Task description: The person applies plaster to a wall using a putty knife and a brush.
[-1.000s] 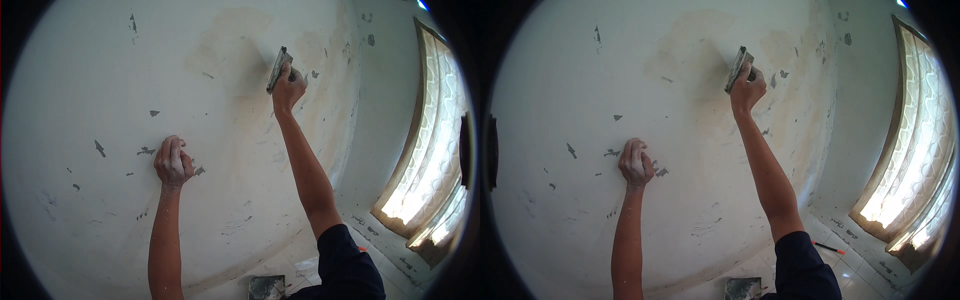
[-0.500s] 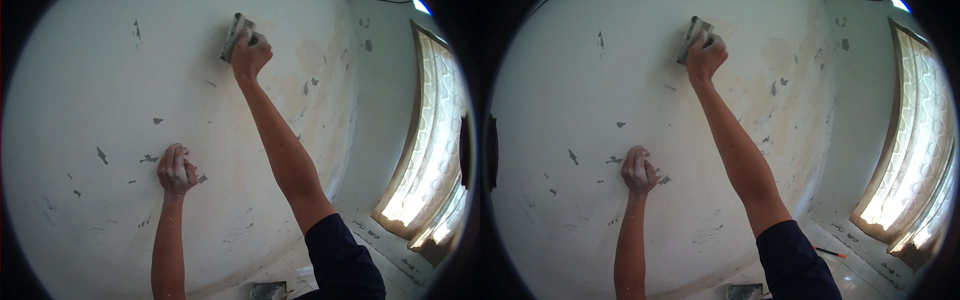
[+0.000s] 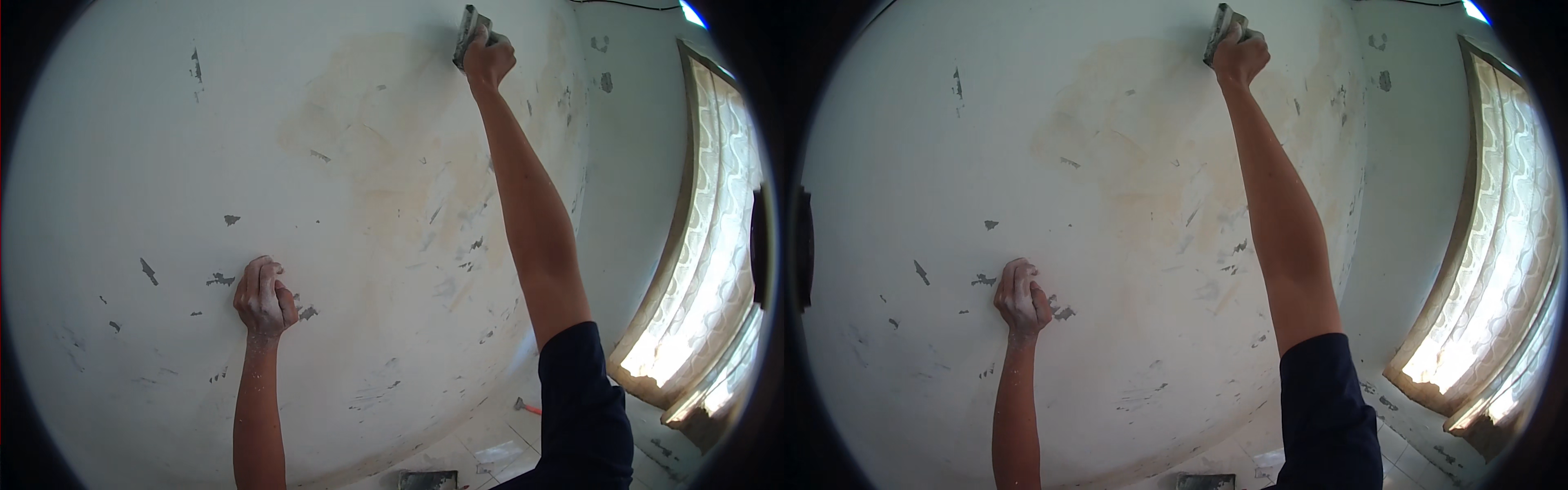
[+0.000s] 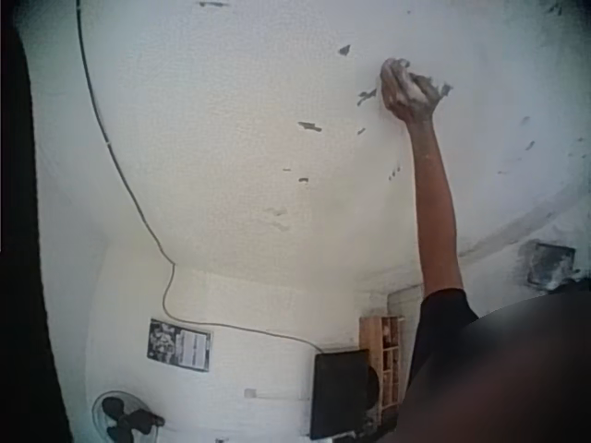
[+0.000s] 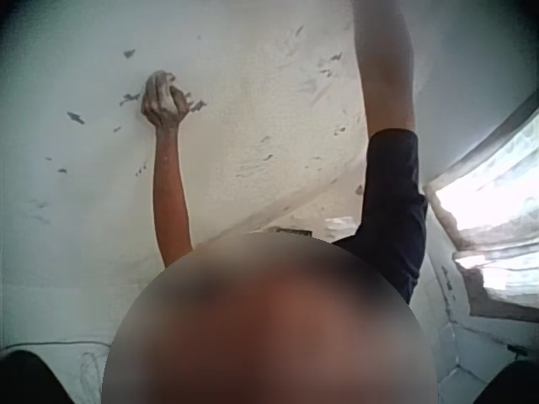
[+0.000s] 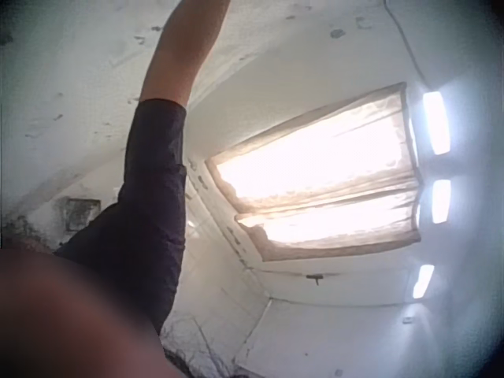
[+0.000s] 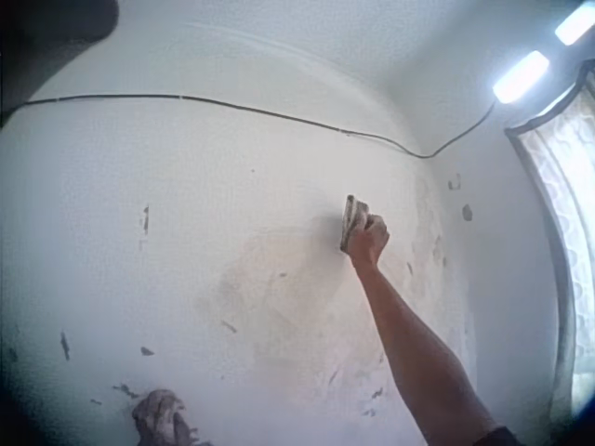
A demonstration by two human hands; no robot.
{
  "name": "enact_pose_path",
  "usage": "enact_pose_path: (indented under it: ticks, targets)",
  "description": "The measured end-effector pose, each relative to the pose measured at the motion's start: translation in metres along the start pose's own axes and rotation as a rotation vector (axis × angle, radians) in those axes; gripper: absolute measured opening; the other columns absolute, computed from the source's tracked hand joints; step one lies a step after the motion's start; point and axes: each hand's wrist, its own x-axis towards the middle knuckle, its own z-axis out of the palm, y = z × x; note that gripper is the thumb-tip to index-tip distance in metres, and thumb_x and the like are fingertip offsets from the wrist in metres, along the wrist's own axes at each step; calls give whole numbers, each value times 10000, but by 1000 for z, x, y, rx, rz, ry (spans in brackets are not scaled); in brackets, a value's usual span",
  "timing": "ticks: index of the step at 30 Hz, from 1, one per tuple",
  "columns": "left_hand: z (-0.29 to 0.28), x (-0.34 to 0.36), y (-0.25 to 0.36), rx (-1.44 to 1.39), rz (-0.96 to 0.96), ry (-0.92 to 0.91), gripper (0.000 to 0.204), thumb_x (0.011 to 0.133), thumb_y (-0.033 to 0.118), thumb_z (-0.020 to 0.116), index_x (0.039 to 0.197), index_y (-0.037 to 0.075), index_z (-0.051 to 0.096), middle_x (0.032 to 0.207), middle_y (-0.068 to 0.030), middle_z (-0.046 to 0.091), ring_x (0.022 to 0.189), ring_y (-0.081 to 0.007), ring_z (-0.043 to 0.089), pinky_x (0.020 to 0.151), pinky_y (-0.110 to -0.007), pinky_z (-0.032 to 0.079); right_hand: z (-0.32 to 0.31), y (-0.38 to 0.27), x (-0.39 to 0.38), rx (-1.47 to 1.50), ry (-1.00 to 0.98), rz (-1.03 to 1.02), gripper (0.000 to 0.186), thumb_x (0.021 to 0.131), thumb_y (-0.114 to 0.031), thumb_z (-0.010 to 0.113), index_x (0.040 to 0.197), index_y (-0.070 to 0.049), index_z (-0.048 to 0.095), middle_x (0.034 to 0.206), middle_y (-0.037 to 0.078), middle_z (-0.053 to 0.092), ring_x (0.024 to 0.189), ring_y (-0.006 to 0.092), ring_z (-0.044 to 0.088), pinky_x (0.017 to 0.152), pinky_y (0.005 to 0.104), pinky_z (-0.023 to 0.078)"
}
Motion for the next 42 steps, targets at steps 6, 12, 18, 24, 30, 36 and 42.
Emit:
enact_pose_path:
  ticks: [6,12,18,24,30,36,42]
  targets:
    - [1,4,4,69,-14,-4,260,665,36,518,909,6,603,940,-163,642,779,-346,665,663,-420,550,35,-12,-36,-50,-42,-540,303,916,-277,616,930,14,701,914,244,682,883,446,643,806,505,518]
    - [1,-1,-4,51,-29,16,234,717,72,508,922,-7,587,932,-201,624,781,-388,644,674,-441,534,7,-37,-72,241,-262,-524,270,934,-241,645,976,17,713,930,242,699,853,398,679,777,464,532]
    - [0,0,1,118,-30,8,253,668,56,521,908,20,593,961,-159,637,806,-355,662,668,-422,546,-15,22,15,131,-192,-17,316,951,-265,667,972,42,739,806,164,734,701,221,668,710,376,529]
    - [7,-1,5,116,-25,6,264,663,61,524,915,21,595,962,-162,634,802,-352,659,660,-418,541,-5,42,36,122,-156,-149,324,927,-287,652,966,20,750,880,240,729,834,379,721,798,437,540]
    - [1,0,0,139,-3,12,274,668,56,521,931,20,591,952,-164,635,788,-352,659,657,-415,536,9,-23,-47,202,-183,-346,314,943,-272,644,1014,16,745,856,246,720,792,359,713,761,411,533]
    - [4,-2,-4,108,-2,10,279,676,51,516,944,17,588,952,-160,635,800,-353,660,664,-421,536,-8,-34,-42,314,-414,-216,338,942,-295,667,979,32,739,798,239,708,701,275,681,720,371,521]
    - [3,2,9,107,-15,-15,267,675,53,516,930,18,589,948,-158,629,812,-353,657,676,-422,539,3,16,19,-36,-86,-210,318,924,-288,663,895,19,741,788,232,713,770,387,710,755,460,538]
